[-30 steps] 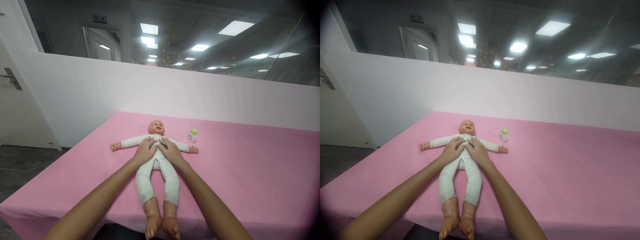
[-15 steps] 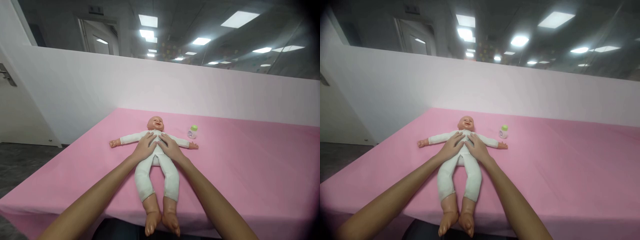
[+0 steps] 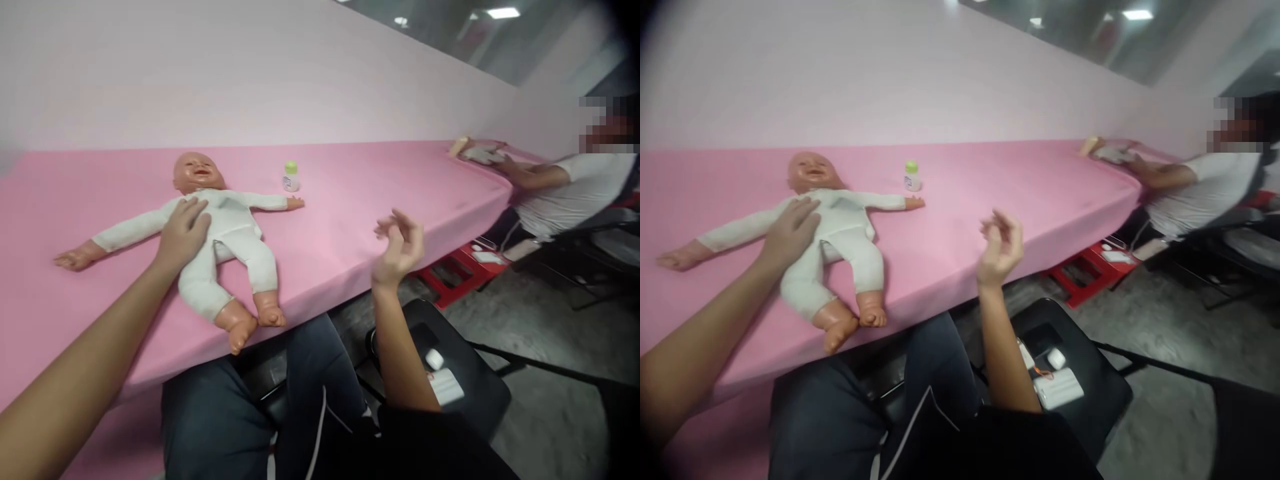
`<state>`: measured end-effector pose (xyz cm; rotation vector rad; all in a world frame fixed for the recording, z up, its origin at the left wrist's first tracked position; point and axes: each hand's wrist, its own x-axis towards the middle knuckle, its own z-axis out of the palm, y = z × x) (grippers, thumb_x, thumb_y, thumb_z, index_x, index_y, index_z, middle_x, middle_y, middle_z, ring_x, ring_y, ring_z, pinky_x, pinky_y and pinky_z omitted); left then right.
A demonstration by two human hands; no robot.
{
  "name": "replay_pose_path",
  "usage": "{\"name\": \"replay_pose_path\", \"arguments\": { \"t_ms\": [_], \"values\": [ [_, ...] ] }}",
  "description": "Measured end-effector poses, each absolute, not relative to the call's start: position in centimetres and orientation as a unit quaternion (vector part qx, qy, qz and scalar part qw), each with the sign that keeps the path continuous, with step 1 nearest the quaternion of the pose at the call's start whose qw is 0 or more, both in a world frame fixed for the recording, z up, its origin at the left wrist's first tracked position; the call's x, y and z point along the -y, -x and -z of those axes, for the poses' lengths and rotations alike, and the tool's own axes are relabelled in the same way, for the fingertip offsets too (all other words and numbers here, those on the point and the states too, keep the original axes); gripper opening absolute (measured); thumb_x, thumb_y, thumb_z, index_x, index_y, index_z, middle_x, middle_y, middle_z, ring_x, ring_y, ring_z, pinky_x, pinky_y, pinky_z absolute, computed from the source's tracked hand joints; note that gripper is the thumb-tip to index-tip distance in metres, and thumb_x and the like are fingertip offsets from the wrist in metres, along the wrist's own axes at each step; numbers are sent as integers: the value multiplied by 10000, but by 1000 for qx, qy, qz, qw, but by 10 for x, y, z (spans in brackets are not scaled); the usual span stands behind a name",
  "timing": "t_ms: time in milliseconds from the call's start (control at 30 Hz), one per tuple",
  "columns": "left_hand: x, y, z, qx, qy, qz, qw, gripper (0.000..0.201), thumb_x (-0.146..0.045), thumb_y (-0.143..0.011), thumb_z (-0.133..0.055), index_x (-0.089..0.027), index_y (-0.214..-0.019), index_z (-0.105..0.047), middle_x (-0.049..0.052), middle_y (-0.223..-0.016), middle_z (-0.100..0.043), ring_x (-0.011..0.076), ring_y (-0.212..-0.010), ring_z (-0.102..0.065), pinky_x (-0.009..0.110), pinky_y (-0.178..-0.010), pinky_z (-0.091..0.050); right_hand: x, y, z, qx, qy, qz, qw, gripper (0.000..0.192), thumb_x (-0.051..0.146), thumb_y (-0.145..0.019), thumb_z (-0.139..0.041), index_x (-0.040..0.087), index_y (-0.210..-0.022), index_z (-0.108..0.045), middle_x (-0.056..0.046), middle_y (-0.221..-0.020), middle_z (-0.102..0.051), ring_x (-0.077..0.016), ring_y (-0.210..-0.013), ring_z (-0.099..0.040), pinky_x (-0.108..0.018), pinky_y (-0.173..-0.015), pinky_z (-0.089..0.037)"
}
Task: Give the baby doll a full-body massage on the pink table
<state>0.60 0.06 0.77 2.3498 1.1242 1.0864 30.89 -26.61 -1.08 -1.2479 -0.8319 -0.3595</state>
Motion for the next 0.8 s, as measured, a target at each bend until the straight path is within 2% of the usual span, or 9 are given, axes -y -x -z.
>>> {"name": "replay_pose_path", "arguments": {
  "t_ms": [100,167,233,267,333,400,567,700,800],
  "values": [
    [0,-9,-12,-393,-826,-369,167,594,-444,-954,-454,-80,-1408,-573,126,-1570,-453,267,-1510,-322,463,-1268,-209,363,-352,101,208,723,197,629,441,348,-953,-464,159,-1346,-530,-126,-1205,-627,-242,-1067,-650,-398,-932,-531],
    [0,-10,-14,-398,-825,-364,168,582,-434,-954,-455,-87,-1405,-577,116,-1566,-460,267,-1508,-327,470,-1267,-213,417,-369,158,90,851,133,500,518,306,-900,-497,110,-1379,-493,-158,-1218,-633,-260,-1075,-642,-406,-1015,-478],
    [0,-10,-15,-402,-824,-362,167,570,-424,-953,-458,-99,-1404,-579,106,-1566,-462,266,-1508,-327,477,-1265,-217,457,-376,202,-35,944,24,327,621,336,-892,-515,136,-1470,-405,-163,-1338,-585,-281,-1244,-561,-390,-1114,-393],
    [-1,-10,-15,-405,-824,-361,166,568,-424,-952,-458,-104,-1406,-579,103,-1566,-463,266,-1510,-325,482,-1264,-217,472,-377,218,-78,951,-2,298,671,362,-882,-543,110,-1485,-388,-208,-1381,-547,-336,-1324,-496,-437,-1134,-365],
    [-1,-10,-16,-405,-824,-363,162,572,-432,-950,-455,-109,-1405,-582,106,-1563,-466,269,-1505,-335,486,-1262,-221,492,-378,239,-138,953,-42,266,759,423,-850,-594,43,-1473,-389,-302,-1421,-473,-435,-1359,-437,-520,-1103,-375],
    [-1,-9,-16,-400,-826,-366,157,584,-451,-948,-449,-109,-1400,-589,114,-1558,-472,271,-1498,-349,478,-1262,-227,499,-378,249,-176,950,-68,250,809,478,-828,-632,13,-1450,-407,-341,-1426,-439,-476,-1355,-426,-547,-1075,-393],
    [1,-9,-20,-394,-829,-364,157,624,-486,-945,-427,-96,-1404,-589,139,-1544,-485,271,-1490,-366,456,-1264,-231,479,-385,260,-221,945,-95,223,859,568,-780,-705,91,-1437,-422,-295,-1437,-436,-437,-1364,-432,-533,-1061,-409],
    [2,-9,-22,-397,-831,-357,155,639,-490,-939,-418,-84,-1403,-586,154,-1547,-477,286,-1490,-362,473,-1261,-234,455,-386,265,-255,940,-90,211,965,518,-758,-757,175,-1528,-286,-264,-1481,-376,-447,-1365,-416,-576,-1020,-414],
    [0,-9,-22,-403,-831,-353,150,618,-479,-942,-420,-95,-1396,-588,124,-1553,-477,284,-1492,-359,473,-1263,-240,449,-383,265,-262,938,-83,209,1017,465,-760,-763,244,-1568,-187,-243,-1505,-338,-450,-1370,-403,-608,-992,-421]
  ]
}}
